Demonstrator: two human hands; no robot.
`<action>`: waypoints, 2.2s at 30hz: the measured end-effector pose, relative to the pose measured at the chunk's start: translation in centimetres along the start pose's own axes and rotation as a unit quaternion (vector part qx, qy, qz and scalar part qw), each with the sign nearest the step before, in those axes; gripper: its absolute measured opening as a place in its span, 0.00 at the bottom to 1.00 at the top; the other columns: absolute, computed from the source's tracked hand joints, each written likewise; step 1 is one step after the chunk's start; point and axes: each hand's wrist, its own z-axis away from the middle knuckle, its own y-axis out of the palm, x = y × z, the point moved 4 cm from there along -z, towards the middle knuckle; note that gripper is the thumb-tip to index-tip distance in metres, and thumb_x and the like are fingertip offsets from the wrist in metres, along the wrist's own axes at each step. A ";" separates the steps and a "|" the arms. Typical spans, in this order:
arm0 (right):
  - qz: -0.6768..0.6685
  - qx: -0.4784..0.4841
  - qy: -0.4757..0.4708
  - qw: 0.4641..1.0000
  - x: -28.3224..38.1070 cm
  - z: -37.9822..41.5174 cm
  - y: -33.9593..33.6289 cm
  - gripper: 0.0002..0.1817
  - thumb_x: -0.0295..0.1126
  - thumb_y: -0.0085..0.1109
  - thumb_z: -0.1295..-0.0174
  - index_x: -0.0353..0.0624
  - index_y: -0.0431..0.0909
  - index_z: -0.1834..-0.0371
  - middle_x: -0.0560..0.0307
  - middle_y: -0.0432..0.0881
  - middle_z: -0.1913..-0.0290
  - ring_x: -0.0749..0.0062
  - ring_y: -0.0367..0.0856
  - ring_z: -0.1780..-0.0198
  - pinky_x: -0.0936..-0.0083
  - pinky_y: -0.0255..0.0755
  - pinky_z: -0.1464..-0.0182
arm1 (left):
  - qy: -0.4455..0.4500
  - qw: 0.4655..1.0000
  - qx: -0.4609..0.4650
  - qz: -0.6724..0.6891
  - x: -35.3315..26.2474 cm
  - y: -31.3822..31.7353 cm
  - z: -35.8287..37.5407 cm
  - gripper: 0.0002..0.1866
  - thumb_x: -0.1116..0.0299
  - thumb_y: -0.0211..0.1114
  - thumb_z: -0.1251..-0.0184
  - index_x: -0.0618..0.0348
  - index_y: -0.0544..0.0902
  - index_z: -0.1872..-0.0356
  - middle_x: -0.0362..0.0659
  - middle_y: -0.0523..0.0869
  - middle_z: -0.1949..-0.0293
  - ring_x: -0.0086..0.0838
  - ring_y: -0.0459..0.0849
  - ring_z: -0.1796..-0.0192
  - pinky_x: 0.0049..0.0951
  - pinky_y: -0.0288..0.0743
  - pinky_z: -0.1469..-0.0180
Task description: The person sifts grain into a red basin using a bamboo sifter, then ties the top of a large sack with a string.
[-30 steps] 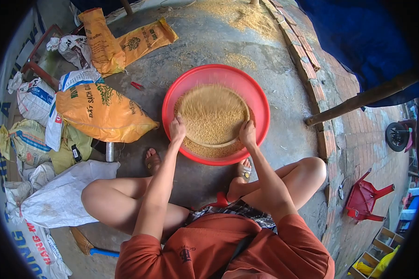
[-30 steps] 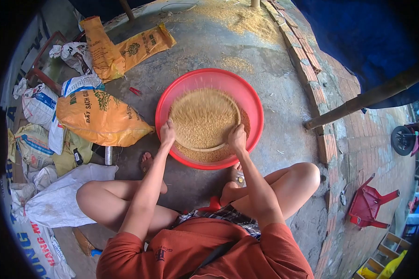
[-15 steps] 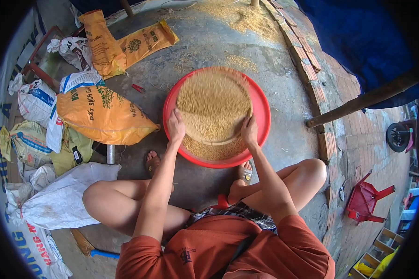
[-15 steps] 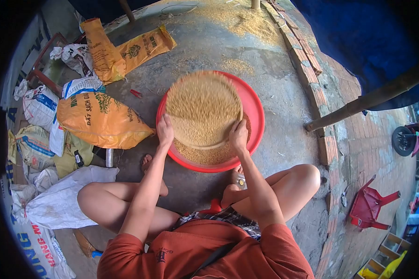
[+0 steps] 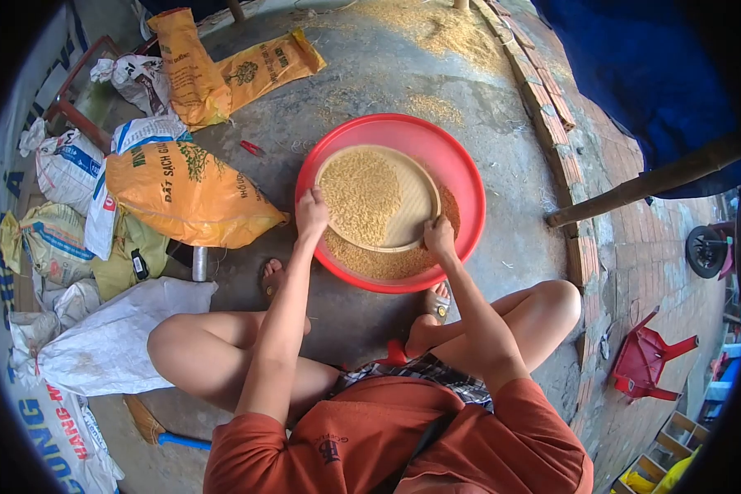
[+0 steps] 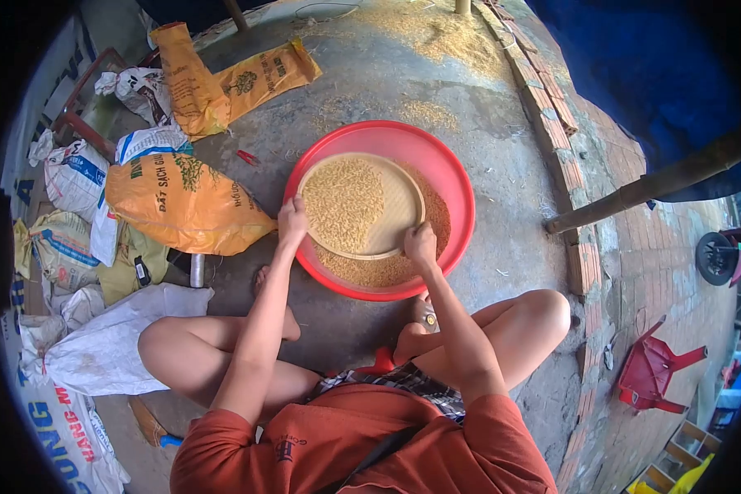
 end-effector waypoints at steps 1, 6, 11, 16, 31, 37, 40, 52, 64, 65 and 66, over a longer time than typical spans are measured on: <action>0.004 -0.003 -0.001 1.000 -0.7 -0.1 0.0 0.11 0.29 0.40 0.46 0.29 0.64 0.75 0.39 0.73 0.83 0.52 0.76 0.81 0.65 0.71 0.78 | 0.003 1.000 0.007 -0.024 0.9 1.2 0.2 0.22 0.59 0.37 0.39 0.69 0.74 0.70 0.60 0.76 0.71 0.51 0.74 0.64 0.44 0.66 0.61; 0.046 -0.102 -0.126 0.986 4.0 1.0 -3.0 0.09 0.28 0.40 0.46 0.29 0.61 0.69 0.36 0.72 0.83 0.44 0.74 0.78 0.59 0.68 0.75 | 0.026 0.999 0.020 -0.033 -0.6 0.0 0.1 0.19 0.61 0.38 0.39 0.68 0.73 0.69 0.59 0.76 0.73 0.50 0.75 0.67 0.43 0.66 0.65; -0.028 -0.150 -0.185 0.971 7.6 1.5 -5.6 0.09 0.27 0.40 0.46 0.32 0.57 0.66 0.34 0.71 0.82 0.45 0.73 0.78 0.56 0.64 0.75 | 0.079 0.973 -0.096 0.194 -7.1 -5.4 0.2 0.16 0.63 0.39 0.37 0.67 0.71 0.70 0.55 0.73 0.80 0.49 0.73 0.75 0.39 0.62 0.72; 0.012 -0.109 -0.182 0.977 2.5 -0.1 -1.7 0.09 0.27 0.39 0.46 0.32 0.57 0.67 0.33 0.72 0.79 0.43 0.74 0.75 0.56 0.65 0.73 | 0.016 0.999 -0.033 0.007 1.8 1.5 0.9 0.20 0.61 0.37 0.38 0.68 0.73 0.73 0.60 0.76 0.74 0.51 0.74 0.69 0.42 0.66 0.66; -0.023 -0.133 -0.185 0.973 5.6 0.6 -4.1 0.13 0.27 0.38 0.45 0.31 0.55 0.59 0.35 0.71 0.81 0.44 0.72 0.78 0.57 0.65 0.76 | 0.096 0.974 -0.107 0.175 -4.7 -3.7 0.2 0.17 0.64 0.40 0.38 0.70 0.70 0.72 0.58 0.74 0.77 0.50 0.74 0.71 0.40 0.63 0.69; 0.090 -0.070 -0.101 0.988 -0.9 -0.1 -0.5 0.10 0.28 0.40 0.47 0.32 0.56 0.67 0.33 0.71 0.81 0.41 0.72 0.78 0.56 0.67 0.75 | 0.002 1.000 0.000 -0.016 3.2 3.4 2.1 0.19 0.63 0.39 0.40 0.69 0.74 0.73 0.61 0.75 0.76 0.54 0.74 0.69 0.46 0.66 0.65; 0.096 -0.076 -0.099 0.987 1.2 -0.1 -1.5 0.10 0.27 0.41 0.48 0.31 0.56 0.67 0.32 0.71 0.80 0.42 0.73 0.77 0.57 0.67 0.75 | 0.012 1.000 -0.003 -0.022 1.7 2.1 1.1 0.19 0.63 0.39 0.40 0.69 0.74 0.75 0.61 0.75 0.77 0.53 0.75 0.69 0.46 0.66 0.65; 0.021 -0.143 -0.214 0.966 2.3 0.4 -1.7 0.10 0.27 0.39 0.46 0.30 0.56 0.66 0.33 0.71 0.80 0.41 0.72 0.77 0.54 0.64 0.75 | -0.013 1.000 -0.003 0.003 2.0 2.2 1.4 0.18 0.63 0.40 0.40 0.70 0.74 0.70 0.61 0.76 0.72 0.53 0.74 0.66 0.45 0.66 0.62; -0.041 -0.171 -0.217 0.960 8.5 1.6 -5.9 0.08 0.26 0.38 0.44 0.34 0.55 0.65 0.38 0.69 0.83 0.44 0.70 0.80 0.57 0.61 0.78 | 0.097 0.965 -0.142 0.197 -7.0 -5.3 0.2 0.16 0.64 0.39 0.37 0.67 0.69 0.72 0.55 0.73 0.80 0.50 0.72 0.75 0.39 0.62 0.72; -0.040 -0.170 -0.217 0.960 8.0 1.6 -5.6 0.08 0.26 0.38 0.44 0.34 0.55 0.65 0.38 0.69 0.83 0.44 0.70 0.80 0.57 0.61 0.78 | 0.090 0.968 -0.124 0.198 -6.5 -4.8 0.3 0.16 0.64 0.39 0.37 0.67 0.69 0.72 0.56 0.72 0.80 0.50 0.72 0.75 0.39 0.62 0.72; -0.023 -0.147 -0.196 0.969 6.6 1.3 -4.8 0.08 0.26 0.38 0.45 0.33 0.55 0.65 0.37 0.70 0.83 0.44 0.71 0.80 0.57 0.62 0.78 | 0.085 0.971 -0.106 0.198 -5.8 -4.1 0.3 0.16 0.64 0.39 0.37 0.68 0.69 0.72 0.56 0.72 0.80 0.51 0.71 0.74 0.40 0.62 0.72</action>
